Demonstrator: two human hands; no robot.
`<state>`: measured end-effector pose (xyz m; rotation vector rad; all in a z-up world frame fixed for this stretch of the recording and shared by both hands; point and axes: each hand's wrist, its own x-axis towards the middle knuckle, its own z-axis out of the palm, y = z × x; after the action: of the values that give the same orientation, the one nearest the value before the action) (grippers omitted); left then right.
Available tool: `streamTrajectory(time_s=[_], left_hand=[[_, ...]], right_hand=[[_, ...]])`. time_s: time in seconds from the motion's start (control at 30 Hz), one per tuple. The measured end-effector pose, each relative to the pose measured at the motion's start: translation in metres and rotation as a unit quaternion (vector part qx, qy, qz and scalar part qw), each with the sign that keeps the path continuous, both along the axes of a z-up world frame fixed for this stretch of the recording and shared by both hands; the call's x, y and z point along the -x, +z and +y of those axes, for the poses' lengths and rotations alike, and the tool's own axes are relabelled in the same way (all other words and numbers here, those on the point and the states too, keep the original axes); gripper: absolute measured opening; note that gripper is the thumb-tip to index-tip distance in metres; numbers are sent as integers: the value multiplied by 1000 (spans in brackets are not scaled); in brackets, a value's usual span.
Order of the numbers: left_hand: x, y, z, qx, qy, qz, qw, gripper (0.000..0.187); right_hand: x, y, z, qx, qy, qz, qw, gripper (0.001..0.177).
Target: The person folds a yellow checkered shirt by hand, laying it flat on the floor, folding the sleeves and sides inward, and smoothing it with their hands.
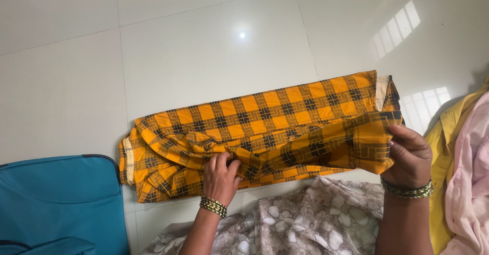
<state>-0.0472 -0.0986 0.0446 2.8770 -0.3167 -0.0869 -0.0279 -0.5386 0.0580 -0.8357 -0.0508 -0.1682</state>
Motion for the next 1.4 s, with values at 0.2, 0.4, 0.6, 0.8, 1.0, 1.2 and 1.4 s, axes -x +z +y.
streamTrajectory(time_s=[0.2, 0.4, 0.6, 0.8, 1.0, 1.2, 1.4], left_hand=[[2, -5, 14, -7, -14, -21, 1000, 12], [27, 53, 50, 22, 32, 189, 981, 11], [59, 99, 86, -34, 154, 241, 958, 8], [113, 111, 91, 21, 215, 137, 967, 33], [226, 106, 76, 278, 120, -102, 948, 29], [290, 12, 42, 304, 39, -308, 901, 30], [274, -47, -3, 393, 148, -344, 840, 43]], right_hand=[[3, 14, -14, 19, 47, -49, 997, 34], [40, 71, 0, 277, -13, -133, 952, 13], [116, 145, 45, 519, 176, -127, 827, 61], [177, 136, 121, 481, 361, -9, 799, 56], [231, 76, 155, 279, 389, 279, 833, 51], [240, 77, 171, 253, 318, 388, 828, 47], [246, 135, 170, 170, 345, 148, 911, 45]])
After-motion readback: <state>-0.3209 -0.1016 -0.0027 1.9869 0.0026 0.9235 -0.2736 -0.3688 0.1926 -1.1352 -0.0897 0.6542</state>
